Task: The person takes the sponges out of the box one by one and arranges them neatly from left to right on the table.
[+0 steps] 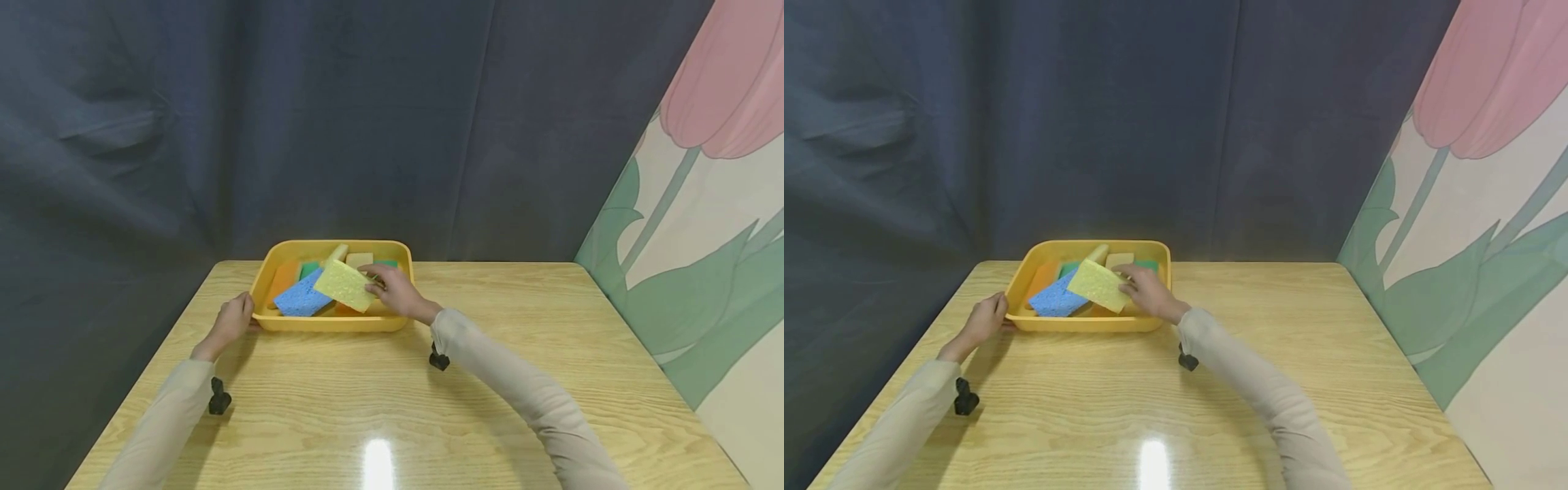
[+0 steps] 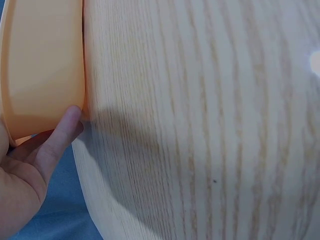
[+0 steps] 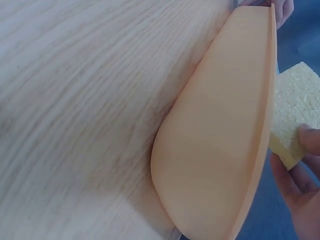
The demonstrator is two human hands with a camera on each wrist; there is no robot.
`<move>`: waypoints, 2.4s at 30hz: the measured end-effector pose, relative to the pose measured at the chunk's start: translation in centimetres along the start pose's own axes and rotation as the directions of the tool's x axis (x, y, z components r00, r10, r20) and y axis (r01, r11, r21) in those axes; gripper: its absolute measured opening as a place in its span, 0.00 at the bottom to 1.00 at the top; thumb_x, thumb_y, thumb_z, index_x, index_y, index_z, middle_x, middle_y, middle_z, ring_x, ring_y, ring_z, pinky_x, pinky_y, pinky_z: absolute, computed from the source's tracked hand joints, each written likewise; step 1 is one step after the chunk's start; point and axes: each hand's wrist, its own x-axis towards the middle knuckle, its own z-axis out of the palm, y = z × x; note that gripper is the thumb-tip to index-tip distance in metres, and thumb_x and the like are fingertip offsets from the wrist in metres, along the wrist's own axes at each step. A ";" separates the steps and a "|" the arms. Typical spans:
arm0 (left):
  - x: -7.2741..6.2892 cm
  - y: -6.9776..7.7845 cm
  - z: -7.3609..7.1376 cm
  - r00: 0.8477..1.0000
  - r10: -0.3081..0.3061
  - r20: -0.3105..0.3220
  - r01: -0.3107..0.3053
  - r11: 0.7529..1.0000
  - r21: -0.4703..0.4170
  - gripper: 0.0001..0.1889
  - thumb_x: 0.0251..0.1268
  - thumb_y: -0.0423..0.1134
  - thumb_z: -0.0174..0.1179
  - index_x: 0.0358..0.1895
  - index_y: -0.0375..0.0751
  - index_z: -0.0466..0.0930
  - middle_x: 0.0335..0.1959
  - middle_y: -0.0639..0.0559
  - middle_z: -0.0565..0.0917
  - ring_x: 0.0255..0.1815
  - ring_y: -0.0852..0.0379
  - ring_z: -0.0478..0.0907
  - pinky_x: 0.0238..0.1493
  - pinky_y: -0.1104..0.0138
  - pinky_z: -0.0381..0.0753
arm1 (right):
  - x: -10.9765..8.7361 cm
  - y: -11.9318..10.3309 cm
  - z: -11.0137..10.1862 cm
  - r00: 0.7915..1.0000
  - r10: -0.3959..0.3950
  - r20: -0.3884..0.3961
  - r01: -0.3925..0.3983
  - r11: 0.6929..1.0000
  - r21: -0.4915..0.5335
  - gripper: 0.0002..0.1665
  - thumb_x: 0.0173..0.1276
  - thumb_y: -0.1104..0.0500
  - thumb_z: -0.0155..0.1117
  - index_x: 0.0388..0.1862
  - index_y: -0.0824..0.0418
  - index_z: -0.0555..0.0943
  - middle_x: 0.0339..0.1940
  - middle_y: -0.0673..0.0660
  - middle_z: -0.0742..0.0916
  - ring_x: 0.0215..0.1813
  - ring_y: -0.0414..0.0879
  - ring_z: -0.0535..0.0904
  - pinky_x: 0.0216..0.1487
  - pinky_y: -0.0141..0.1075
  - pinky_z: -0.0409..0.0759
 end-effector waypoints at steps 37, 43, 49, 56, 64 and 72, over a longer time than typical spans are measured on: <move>-0.4 0.6 -0.2 1.000 -0.011 0.002 0.011 1.000 -0.005 0.21 0.83 0.36 0.28 0.50 0.19 0.68 0.40 0.24 0.78 0.37 0.36 0.85 0.34 0.55 0.88 | -1.6 3.3 -3.9 0.981 0.081 -0.177 -0.074 0.996 0.044 0.22 0.67 0.69 0.66 0.61 0.67 0.79 0.47 0.65 0.85 0.44 0.56 0.84 0.44 0.44 0.86; -0.5 0.4 -0.1 0.999 -0.025 0.023 0.026 0.998 -0.049 0.24 0.83 0.36 0.28 0.59 0.15 0.64 0.46 0.19 0.76 0.38 0.35 0.85 0.35 0.55 0.88 | -1.8 3.6 -4.7 0.969 0.079 -0.234 -0.074 0.997 0.030 0.22 0.67 0.70 0.66 0.60 0.70 0.78 0.47 0.68 0.85 0.45 0.58 0.84 0.46 0.48 0.86; -0.5 0.4 -0.1 1.000 -0.018 0.012 0.019 0.999 -0.033 0.24 0.83 0.36 0.28 0.57 0.15 0.65 0.45 0.19 0.76 0.37 0.35 0.85 0.35 0.56 0.88 | -2.0 3.9 -5.3 0.941 0.157 -0.300 -0.148 0.988 0.050 0.21 0.69 0.70 0.63 0.61 0.71 0.77 0.50 0.67 0.85 0.48 0.57 0.84 0.46 0.48 0.85; -0.5 0.4 -0.1 0.999 -0.022 0.023 0.023 0.999 -0.046 0.25 0.83 0.38 0.27 0.61 0.14 0.62 0.49 0.17 0.74 0.38 0.35 0.85 0.35 0.55 0.88 | -2.4 4.1 -5.9 0.874 0.286 -0.392 -0.299 0.954 0.028 0.20 0.70 0.68 0.64 0.60 0.68 0.78 0.46 0.66 0.87 0.36 0.54 0.83 0.40 0.48 0.83; -0.4 0.3 0.0 1.000 -0.009 -0.012 0.010 1.000 0.014 0.22 0.83 0.36 0.28 0.49 0.19 0.69 0.41 0.24 0.78 0.38 0.35 0.85 0.33 0.58 0.88 | -3.0 4.6 -6.4 0.841 0.344 -0.418 -0.361 0.932 0.040 0.23 0.72 0.66 0.61 0.65 0.66 0.75 0.44 0.66 0.86 0.29 0.53 0.77 0.36 0.49 0.78; -0.5 0.4 0.1 0.999 -0.034 -0.003 0.033 0.999 -0.014 0.24 0.83 0.37 0.27 0.54 0.16 0.67 0.45 0.20 0.76 0.39 0.34 0.84 0.35 0.56 0.88 | -3.3 5.3 -6.8 0.831 0.357 -0.427 -0.386 0.922 0.022 0.22 0.75 0.65 0.57 0.66 0.64 0.74 0.36 0.63 0.84 0.28 0.52 0.75 0.33 0.45 0.75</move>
